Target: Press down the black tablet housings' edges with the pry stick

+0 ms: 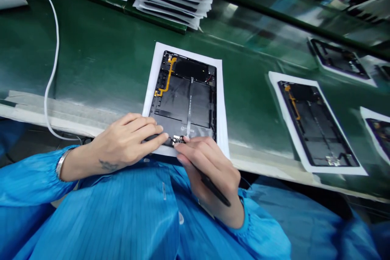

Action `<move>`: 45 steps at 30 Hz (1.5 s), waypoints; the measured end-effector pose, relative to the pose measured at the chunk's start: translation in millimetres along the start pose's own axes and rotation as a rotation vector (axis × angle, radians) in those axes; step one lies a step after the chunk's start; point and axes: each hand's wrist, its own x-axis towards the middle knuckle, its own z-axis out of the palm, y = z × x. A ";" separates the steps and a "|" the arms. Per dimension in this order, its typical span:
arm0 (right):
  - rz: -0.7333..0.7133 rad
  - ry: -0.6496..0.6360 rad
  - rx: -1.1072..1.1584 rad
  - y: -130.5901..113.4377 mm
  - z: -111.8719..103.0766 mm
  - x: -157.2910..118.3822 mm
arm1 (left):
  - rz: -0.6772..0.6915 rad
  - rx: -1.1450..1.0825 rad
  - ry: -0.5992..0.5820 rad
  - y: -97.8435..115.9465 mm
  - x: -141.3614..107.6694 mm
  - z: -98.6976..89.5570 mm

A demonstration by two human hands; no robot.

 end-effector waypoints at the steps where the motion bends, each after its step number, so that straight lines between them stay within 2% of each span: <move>1: 0.022 0.017 0.035 1.1 0.3 -0.4 | -0.010 -0.006 -0.001 0.4 -0.9 0.2; 5: 0.075 0.118 0.107 4.2 1.6 -1.0 | -0.025 -0.023 -0.016 0.9 -2.7 -0.3; 11: 0.008 0.055 0.054 5.6 2.3 -1.3 | -0.020 -0.024 -0.023 0.2 -1.3 -2.1; 18: 0.141 0.259 0.218 13.7 4.7 0.4 | -0.003 0.113 -0.109 4.0 10.2 -3.7; 20: 0.167 0.284 0.240 13.9 5.5 2.8 | 0.013 0.094 -0.089 3.0 9.1 -2.6; 23: 0.168 0.247 0.240 12.7 6.7 6.6 | 0.006 -0.020 0.006 0.5 2.2 0.1; 26: 0.138 0.186 0.207 11.5 7.4 9.5 | -0.025 -0.080 0.045 -0.7 -3.8 1.8; 35: 0.050 0.063 0.162 12.6 4.7 10.7 | -0.035 -0.084 0.041 -0.2 -2.1 0.0; 42: 0.057 0.037 0.130 15.3 -6.0 5.7 | -0.032 -0.086 0.034 -0.4 -3.4 0.2; 45: 0.044 0.073 0.144 16.4 -4.0 4.8 | -0.027 -0.095 0.044 -0.6 -3.0 1.0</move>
